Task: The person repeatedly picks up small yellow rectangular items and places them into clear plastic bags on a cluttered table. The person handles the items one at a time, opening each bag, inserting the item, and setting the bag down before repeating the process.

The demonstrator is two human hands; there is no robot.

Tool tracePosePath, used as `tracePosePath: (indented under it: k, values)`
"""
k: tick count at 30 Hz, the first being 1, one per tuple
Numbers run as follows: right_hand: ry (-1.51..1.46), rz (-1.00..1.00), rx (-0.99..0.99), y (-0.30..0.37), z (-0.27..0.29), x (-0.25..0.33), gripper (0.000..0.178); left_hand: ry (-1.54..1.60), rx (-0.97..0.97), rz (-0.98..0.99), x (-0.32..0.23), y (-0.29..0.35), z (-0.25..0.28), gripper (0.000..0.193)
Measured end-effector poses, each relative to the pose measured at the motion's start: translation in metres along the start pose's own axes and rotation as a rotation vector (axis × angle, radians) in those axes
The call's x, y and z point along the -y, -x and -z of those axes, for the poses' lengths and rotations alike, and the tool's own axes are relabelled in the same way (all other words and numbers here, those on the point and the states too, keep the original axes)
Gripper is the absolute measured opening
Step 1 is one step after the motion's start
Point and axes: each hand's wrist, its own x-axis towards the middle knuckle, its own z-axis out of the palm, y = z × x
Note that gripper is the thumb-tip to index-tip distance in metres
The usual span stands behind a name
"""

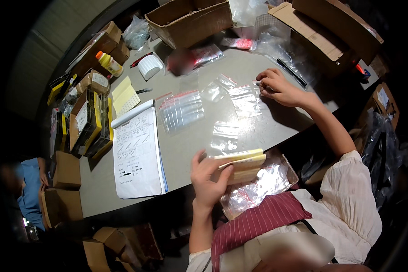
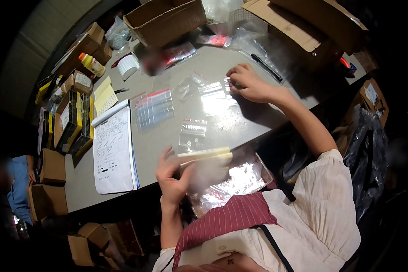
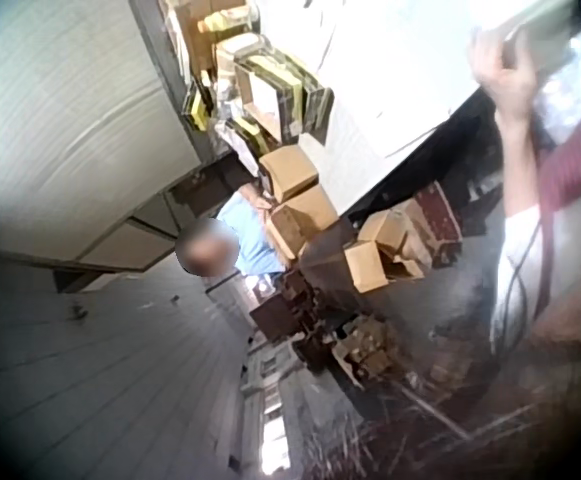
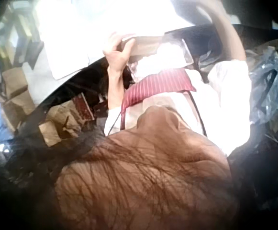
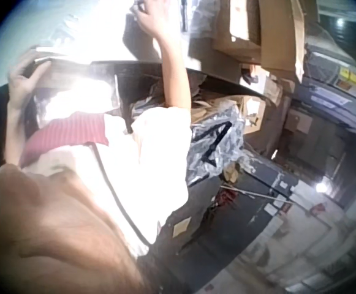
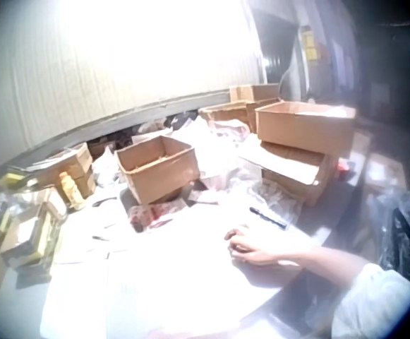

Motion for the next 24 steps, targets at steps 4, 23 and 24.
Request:
tracePosePath:
  k: [4,23,24]
  values:
    - [0.221,0.03,-0.061,-0.001,-0.016,-0.012,0.018,0.043,0.093,-0.026,-0.003,-0.002,-0.008,0.011]
    - [-0.332,-0.103,0.351,0.053,0.018,0.118,0.034,0.291,0.184,0.004,0.01,0.021,0.01,0.02]
    - [-0.306,-0.04,0.231,0.047,0.012,0.115,0.034,0.305,0.198,0.022,0.013,0.024,0.012,0.02]
